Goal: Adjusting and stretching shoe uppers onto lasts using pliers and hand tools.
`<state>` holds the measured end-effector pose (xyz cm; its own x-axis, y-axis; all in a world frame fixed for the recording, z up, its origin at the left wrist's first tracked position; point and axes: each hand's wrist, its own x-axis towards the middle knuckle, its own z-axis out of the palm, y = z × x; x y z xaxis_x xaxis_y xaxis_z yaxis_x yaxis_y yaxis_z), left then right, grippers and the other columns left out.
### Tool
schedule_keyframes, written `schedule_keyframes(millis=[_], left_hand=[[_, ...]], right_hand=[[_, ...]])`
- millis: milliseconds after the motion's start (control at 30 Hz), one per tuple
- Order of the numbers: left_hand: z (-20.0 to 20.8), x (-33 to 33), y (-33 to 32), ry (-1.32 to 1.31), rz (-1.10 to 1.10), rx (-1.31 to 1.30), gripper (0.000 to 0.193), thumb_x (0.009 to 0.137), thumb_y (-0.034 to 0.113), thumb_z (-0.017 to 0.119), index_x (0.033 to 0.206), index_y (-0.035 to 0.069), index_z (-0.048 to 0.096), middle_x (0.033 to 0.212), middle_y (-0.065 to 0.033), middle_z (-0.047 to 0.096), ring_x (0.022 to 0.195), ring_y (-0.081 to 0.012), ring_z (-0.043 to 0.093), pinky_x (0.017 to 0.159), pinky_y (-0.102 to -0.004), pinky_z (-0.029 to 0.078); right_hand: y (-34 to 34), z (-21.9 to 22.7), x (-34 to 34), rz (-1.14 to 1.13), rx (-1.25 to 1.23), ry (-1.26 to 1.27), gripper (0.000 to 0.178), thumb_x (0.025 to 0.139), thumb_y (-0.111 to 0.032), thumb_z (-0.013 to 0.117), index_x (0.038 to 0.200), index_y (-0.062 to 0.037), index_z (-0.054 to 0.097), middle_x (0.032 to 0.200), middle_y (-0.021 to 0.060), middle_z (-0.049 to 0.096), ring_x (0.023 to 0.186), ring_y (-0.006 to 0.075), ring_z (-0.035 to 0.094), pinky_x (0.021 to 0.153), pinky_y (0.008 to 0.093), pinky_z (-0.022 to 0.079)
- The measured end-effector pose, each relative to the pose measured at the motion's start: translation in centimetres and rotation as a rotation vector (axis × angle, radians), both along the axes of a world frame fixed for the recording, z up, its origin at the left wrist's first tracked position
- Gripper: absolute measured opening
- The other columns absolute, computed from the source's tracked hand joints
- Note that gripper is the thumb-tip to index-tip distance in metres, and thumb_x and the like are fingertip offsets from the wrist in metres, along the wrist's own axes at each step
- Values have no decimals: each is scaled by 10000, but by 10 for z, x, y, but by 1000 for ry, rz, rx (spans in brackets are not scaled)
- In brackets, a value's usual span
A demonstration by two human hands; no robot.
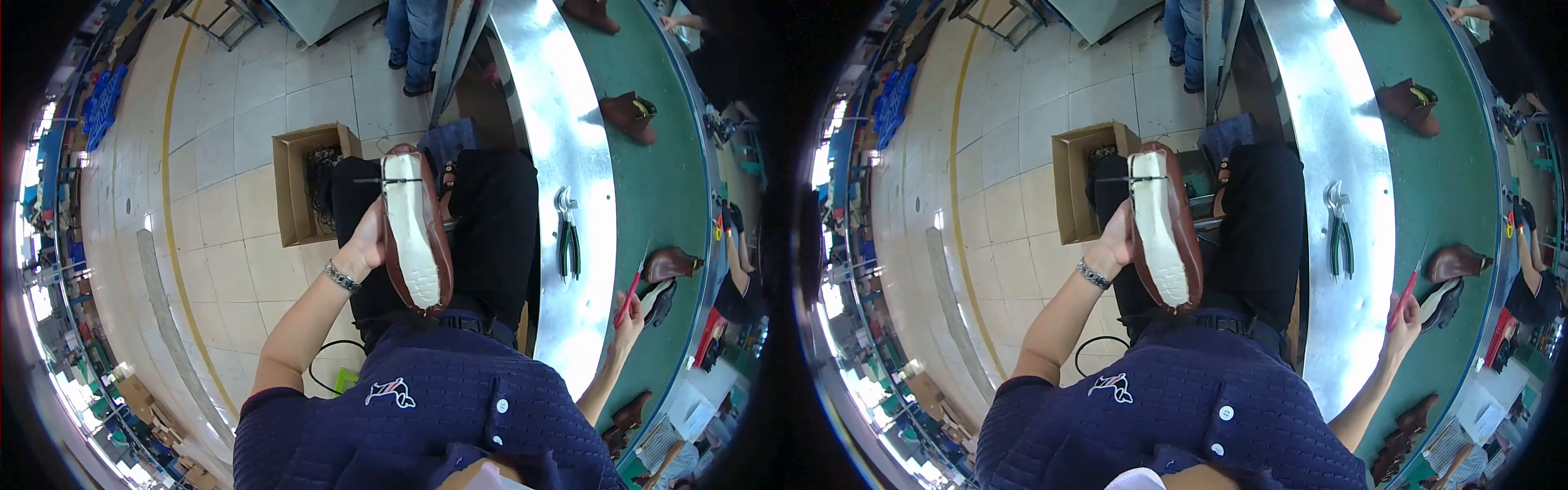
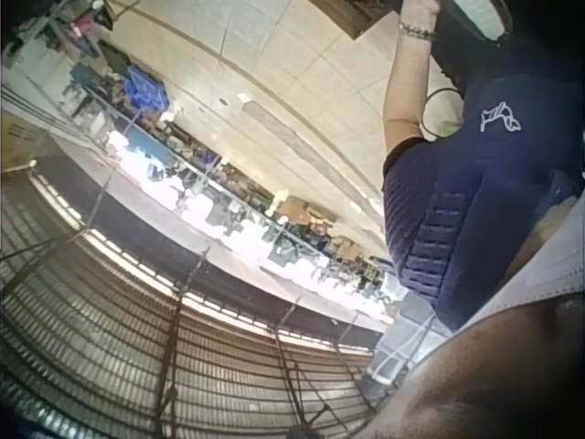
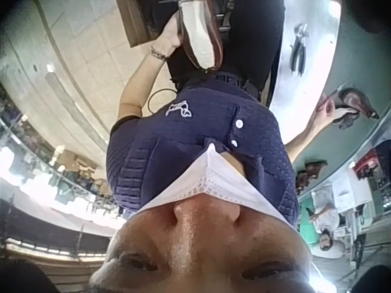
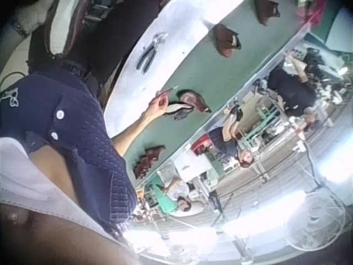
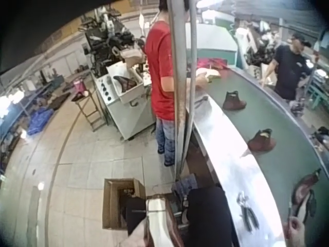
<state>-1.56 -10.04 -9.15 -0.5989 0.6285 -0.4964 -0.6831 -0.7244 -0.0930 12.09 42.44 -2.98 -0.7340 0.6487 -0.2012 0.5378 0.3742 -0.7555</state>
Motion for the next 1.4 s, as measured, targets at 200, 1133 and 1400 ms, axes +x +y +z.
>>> schedule_keyframes(millis=[200,1133,1400], left_hand=[[47,19,25,99,143,-432,540,997,471,459,1346,61,495,1278,-95,593,1127,-210,593,995,-379,468],[55,-5,35,1287,422,-2488,126,813,56,708,933,26,686,1057,-55,661,1112,-287,557,919,-398,462],[57,5,21,1189,656,-2482,57,853,15,664,821,5,618,915,-87,637,826,-265,607,698,-345,503]], right_hand=[[-169,59,-58,434,-912,-153,794,797,-666,654,1256,-33,509,816,-57,462,665,34,461,562,162,366],[-218,48,-155,678,-94,103,270,830,-232,762,933,-6,657,673,7,570,649,80,504,582,243,401],[-118,-16,-234,600,614,-48,498,766,-333,760,1116,9,669,891,183,690,809,320,668,768,412,506]])
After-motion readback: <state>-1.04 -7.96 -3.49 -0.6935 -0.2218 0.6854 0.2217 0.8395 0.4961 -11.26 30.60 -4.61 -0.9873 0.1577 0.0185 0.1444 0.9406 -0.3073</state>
